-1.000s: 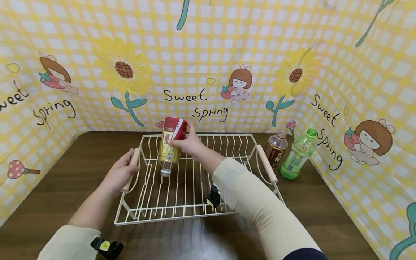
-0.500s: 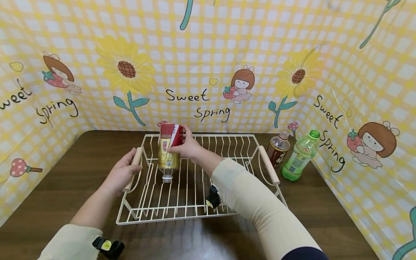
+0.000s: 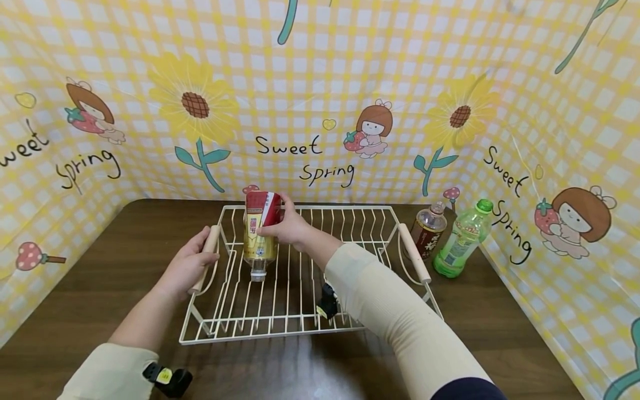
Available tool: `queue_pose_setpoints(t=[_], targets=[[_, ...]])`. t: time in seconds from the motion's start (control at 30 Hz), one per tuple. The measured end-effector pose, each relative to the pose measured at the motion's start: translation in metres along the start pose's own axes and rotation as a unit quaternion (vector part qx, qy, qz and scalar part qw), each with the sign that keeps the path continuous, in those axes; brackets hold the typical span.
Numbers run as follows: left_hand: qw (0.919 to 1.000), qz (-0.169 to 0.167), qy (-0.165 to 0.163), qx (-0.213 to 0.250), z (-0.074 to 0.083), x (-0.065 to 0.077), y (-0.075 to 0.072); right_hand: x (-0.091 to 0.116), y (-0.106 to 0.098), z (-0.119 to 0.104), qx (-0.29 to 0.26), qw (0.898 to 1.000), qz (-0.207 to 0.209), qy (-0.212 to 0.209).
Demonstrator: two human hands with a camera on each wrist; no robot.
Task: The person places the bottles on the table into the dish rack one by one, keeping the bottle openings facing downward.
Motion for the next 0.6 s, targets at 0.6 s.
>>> queue_pose_setpoints(t=[0.6], targets=[[0.9999, -0.009, -0.005, 0.001, -0.0034, -0.0021, -0.0003, 0.0000, 0.0014, 0.0020, 0.006, 1.000, 0.001, 0.011]])
Point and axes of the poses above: each hand's wrist, its own x-axis away from the middle knuckle, its own y-axis out of the palm, z = x × y, the point moved 8 cm from there along -x, towards the middle knuckle, and after that the axes turned 8 degrees about -z, right-handed, at the moved point
